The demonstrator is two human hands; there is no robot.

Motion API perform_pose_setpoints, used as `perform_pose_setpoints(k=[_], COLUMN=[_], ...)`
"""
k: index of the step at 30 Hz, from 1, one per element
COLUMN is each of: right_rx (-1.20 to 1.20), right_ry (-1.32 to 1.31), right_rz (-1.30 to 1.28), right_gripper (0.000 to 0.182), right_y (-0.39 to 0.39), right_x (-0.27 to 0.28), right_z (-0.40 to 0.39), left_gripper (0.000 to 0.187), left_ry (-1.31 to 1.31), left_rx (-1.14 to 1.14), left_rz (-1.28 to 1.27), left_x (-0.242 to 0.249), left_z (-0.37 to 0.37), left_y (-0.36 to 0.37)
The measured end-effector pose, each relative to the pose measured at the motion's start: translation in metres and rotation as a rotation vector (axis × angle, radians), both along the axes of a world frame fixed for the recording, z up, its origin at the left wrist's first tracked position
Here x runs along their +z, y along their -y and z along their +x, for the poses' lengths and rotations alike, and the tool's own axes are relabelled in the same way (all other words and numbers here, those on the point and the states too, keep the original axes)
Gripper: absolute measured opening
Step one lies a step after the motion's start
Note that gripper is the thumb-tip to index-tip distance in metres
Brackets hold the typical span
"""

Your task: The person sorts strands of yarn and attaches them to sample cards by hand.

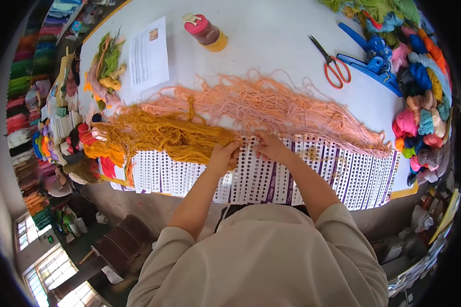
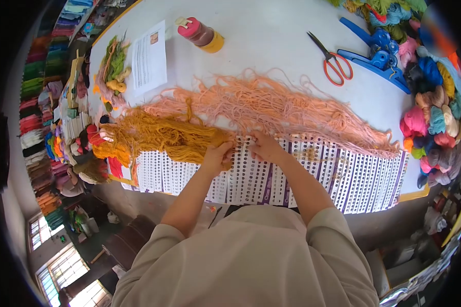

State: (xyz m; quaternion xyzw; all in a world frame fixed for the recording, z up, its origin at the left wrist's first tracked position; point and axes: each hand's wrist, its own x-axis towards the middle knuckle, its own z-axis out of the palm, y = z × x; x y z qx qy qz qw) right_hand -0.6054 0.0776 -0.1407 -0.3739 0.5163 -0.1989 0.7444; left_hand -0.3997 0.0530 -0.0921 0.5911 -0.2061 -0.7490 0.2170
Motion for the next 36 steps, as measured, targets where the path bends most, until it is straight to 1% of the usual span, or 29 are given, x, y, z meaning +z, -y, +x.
perform_pose_setpoints(k=[1,3,4,5,7,8,9,11,12,13,14,16,17,18,19,20,21,22,24,25,27,28,29,30,31,32,34,35,36], right_rx=[0.006,0.01,0.015,0.013,-0.171,-0.168,-0.105,-0.036,-0.078,-0.121,-0.119,-0.096,-0.097,-0.071,-0.044,-0.04,-0.04,-0.039,-0.038,-0.043,-0.041,-0.042,-0.037,-0.023,-0.01,-0.005,-0.377,-0.389,-0.484], right_ry=[0.016,0.016,0.009,0.008,0.272,0.268,0.215,0.161,0.157,0.152,0.15,-0.044,-0.042,-0.091,-0.141,-0.14,-0.163,-0.187,-0.209,-0.232,-0.247,-0.261,-0.269,-0.391,-0.515,-0.527,-0.275,-0.273,-0.079], right_rz=[0.017,0.02,0.022,0.023,0.114,0.116,0.078,0.039,0.045,0.051,0.053,0.028,0.028,-0.004,-0.038,-0.04,-0.043,-0.047,-0.041,-0.031,-0.049,-0.063,-0.075,-0.18,-0.289,-0.308,-0.294,-0.238,-0.215], right_gripper=[0.044,0.045,0.045,0.045,0.047,0.047,0.046,0.045,0.039,0.033,0.033,0.022,0.022,0.02,0.019,0.019,0.02,0.02,0.021,0.021,0.024,0.027,0.027,0.032,0.038,0.038,0.047,0.041,0.037], right_y=[0.002,0.004,0.004,0.003,0.0,0.0,0.0,0.002,0.001,0.0,0.001,0.002,0.002,0.003,0.004,0.004,0.004,0.005,0.007,0.008,0.004,0.002,-0.002,-0.008,-0.013,-0.017,-0.025,-0.022,-0.028], right_x=[0.002,0.006,0.007,0.002,-0.003,-0.002,0.0,0.006,0.008,0.01,0.009,0.006,0.006,0.007,0.008,0.009,0.01,0.011,0.019,0.023,0.017,0.013,0.01,0.006,0.008,0.017,0.051,0.096,0.113], right_z=[0.0,-0.002,-0.002,-0.001,0.0,-0.002,-0.006,-0.007,-0.004,-0.002,0.001,0.008,0.009,0.009,0.01,0.01,0.011,0.012,0.014,0.014,0.016,0.018,0.021,0.025,0.029,0.034,0.051,0.054,0.059], left_gripper=[0.014,0.015,0.018,0.018,0.031,0.027,0.027,0.018,0.018,0.018,0.019,0.023,0.021,0.023,0.019,0.016,0.016,0.016,0.032,0.051,0.056,0.057,0.051,0.045,0.041,0.04,0.047,0.049,0.049], left_ry=[0.006,-0.238,-0.253,-0.254,0.004,0.127,0.123,0.382,0.38,0.603,0.828,0.653,0.421,0.349,0.288,0.134,0.12,-0.048,0.324,0.544,0.589,0.41,0.235,0.087,0.024,-0.082,-0.359,-0.465,-0.485], left_rx=[-0.003,-0.008,0.057,0.055,-0.316,-0.403,-0.398,-0.65,-0.647,-0.738,-0.822,-0.556,-0.284,-0.091,0.085,0.215,0.341,0.398,0.57,0.423,0.272,0.15,0.087,0.117,0.157,0.146,0.162,0.183,0.184], left_rz=[0.001,0.24,0.288,0.289,0.23,0.105,0.106,-0.283,-0.283,-0.484,-0.687,-0.442,-0.045,0.014,0.036,-0.061,-0.141,-0.221,-0.378,-0.395,-0.336,-0.213,-0.197,-0.19,-0.185,-0.214,-0.308,-0.28,-0.293], left_x=[0.007,0.018,0.018,0.019,0.021,0.014,0.011,0.003,-0.003,-0.013,-0.02,-0.018,0.037,0.063,0.078,0.078,0.111,0.102,0.123,0.134,0.142,0.149,0.137,0.134,0.132,0.133,0.129,0.14,0.148], left_z=[-0.001,-0.005,-0.013,-0.017,-0.026,-0.035,-0.037,-0.036,-0.03,-0.017,-0.003,0.04,0.043,0.059,0.088,0.127,0.133,0.177,0.178,0.17,0.147,0.132,0.127,0.109,0.087,0.072,0.054,0.048,0.042], left_y=[0.001,0.002,-0.001,-0.001,-0.001,-0.007,-0.01,-0.016,-0.018,-0.019,-0.019,-0.006,0.016,0.026,0.04,0.051,0.061,0.066,0.071,0.068,0.052,0.041,0.029,0.015,0.003,-0.007,-0.021,-0.025,-0.03])
